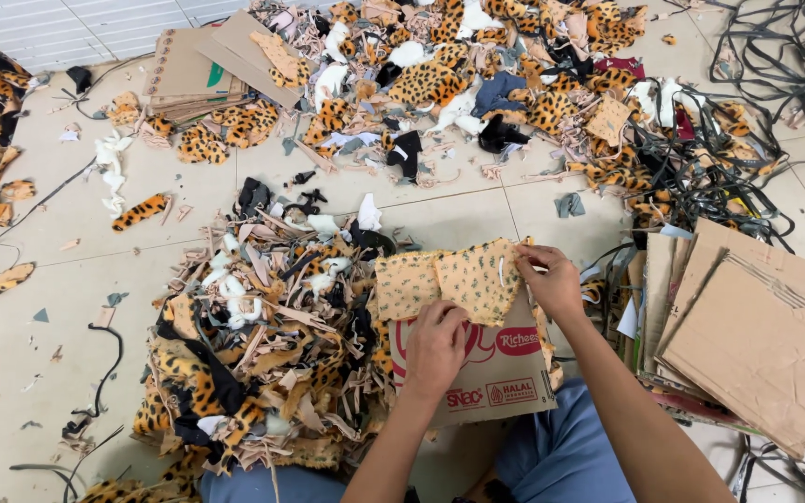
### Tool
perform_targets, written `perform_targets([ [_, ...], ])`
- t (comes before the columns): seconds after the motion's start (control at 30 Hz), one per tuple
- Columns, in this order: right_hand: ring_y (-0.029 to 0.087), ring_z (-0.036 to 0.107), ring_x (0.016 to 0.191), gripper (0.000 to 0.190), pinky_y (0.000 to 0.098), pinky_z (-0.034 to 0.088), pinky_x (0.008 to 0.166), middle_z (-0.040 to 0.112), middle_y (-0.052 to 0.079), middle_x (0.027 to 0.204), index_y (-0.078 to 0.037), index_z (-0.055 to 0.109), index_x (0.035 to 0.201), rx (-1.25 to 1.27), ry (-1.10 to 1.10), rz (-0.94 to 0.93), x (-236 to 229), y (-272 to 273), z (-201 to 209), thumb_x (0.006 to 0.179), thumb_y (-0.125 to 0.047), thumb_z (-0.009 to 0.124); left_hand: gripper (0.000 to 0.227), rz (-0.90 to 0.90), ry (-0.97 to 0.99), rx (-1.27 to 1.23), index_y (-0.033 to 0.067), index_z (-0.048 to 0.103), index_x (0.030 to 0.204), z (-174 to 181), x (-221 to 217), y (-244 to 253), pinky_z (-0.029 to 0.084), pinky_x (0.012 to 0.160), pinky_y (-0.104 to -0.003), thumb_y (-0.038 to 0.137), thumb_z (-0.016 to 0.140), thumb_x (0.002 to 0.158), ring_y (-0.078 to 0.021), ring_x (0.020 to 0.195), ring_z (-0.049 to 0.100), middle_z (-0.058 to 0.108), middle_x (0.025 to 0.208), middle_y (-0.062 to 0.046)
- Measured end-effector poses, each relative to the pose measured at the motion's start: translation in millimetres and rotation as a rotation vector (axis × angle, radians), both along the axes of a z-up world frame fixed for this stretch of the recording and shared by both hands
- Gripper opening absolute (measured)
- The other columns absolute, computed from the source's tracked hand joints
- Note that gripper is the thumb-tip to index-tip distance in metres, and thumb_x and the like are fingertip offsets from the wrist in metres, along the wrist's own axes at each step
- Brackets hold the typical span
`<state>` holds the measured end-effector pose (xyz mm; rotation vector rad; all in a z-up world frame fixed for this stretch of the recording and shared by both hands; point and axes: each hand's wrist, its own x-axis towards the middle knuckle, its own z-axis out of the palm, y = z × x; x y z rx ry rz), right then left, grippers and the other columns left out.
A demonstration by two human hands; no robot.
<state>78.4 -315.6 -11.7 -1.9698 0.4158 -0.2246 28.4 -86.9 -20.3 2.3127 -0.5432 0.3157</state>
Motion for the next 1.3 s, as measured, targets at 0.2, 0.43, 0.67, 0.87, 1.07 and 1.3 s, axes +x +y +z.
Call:
perform_targets([
  [0.2,0.038,0.069,0.107,0.028,0.0395,0.062,0.086,0.067,0.021,0.123,-0.010,0.077,0.117,-0.033,0.009,0.003,0.2,-3.9,-13.6,0.090,-0.007,0.074,0.012,-0.026,-0.002,0.037,0.0096,0.073,0.099,-10.4,-3.7,-1.9,0.058,0.073,-0.030,0.004,0.069,0.089,-0.0227,0.098,0.064,0.060,0.099,-0.003],
  [0.43,0.048,0.054,0.127,0.036,0.0575,0.047,0.107,0.054,0.026,0.137,-0.007,0.073,0.130,-0.475,-0.168,0.019,-6.3,22.9,8.6,0.094,-0.011,0.072,0.012,-0.001,-0.019,0.082,0.0138,0.074,0.098,7.8,-8.9,-1.0,0.056,0.076,-0.030,0.017,0.075,0.087,-0.0183,0.100,0.060,0.060,0.100,0.001],
  [0.67,0.042,0.014,0.152,0.055,0.0623,0.021,0.119,0.029,0.023,0.161,-0.008,0.044,0.153,-0.707,-0.153,0.366,-34.7,91.8,9.5,0.106,-0.037,0.048,0.010,0.319,-0.022,-0.116,0.0170,0.073,0.101,-19.4,-3.1,35.6,0.048,0.090,-0.042,0.015,0.065,0.096,-0.0264,0.105,0.059,0.061,0.106,-0.003],
  [0.87,0.042,0.017,0.154,0.068,0.0683,0.013,0.119,0.027,0.018,0.165,-0.021,0.032,0.161,-0.881,0.066,0.612,-52.4,135.1,5.3,0.105,-0.059,0.032,0.014,0.395,-0.017,0.049,0.0174,0.075,0.106,-19.8,-16.5,59.4,0.039,0.106,-0.049,0.020,0.067,0.094,-0.0289,0.125,0.051,0.059,0.119,-0.002],
  [1.07,0.040,0.025,0.155,0.068,0.0687,0.012,0.120,0.033,0.013,0.167,-0.034,0.033,0.162,-1.056,-0.072,0.539,-54.5,141.9,-33.8,0.102,-0.066,0.032,0.015,0.440,-0.038,-0.029,0.0130,0.075,0.106,-2.4,-28.9,96.5,0.041,0.105,-0.050,0.010,0.063,0.096,-0.0316,0.125,0.053,0.061,0.121,-0.006],
  [1.3,0.038,0.018,0.159,0.066,0.0704,0.011,0.120,0.031,0.010,0.170,-0.039,0.032,0.162,-0.986,-0.168,0.500,-53.9,142.8,-41.8,0.102,-0.066,0.030,0.021,0.918,-0.232,0.003,0.0156,0.063,0.105,-11.0,-35.7,228.1,0.051,0.089,-0.043,0.001,0.066,0.091,-0.0245,0.099,0.059,0.051,0.110,0.000],
])
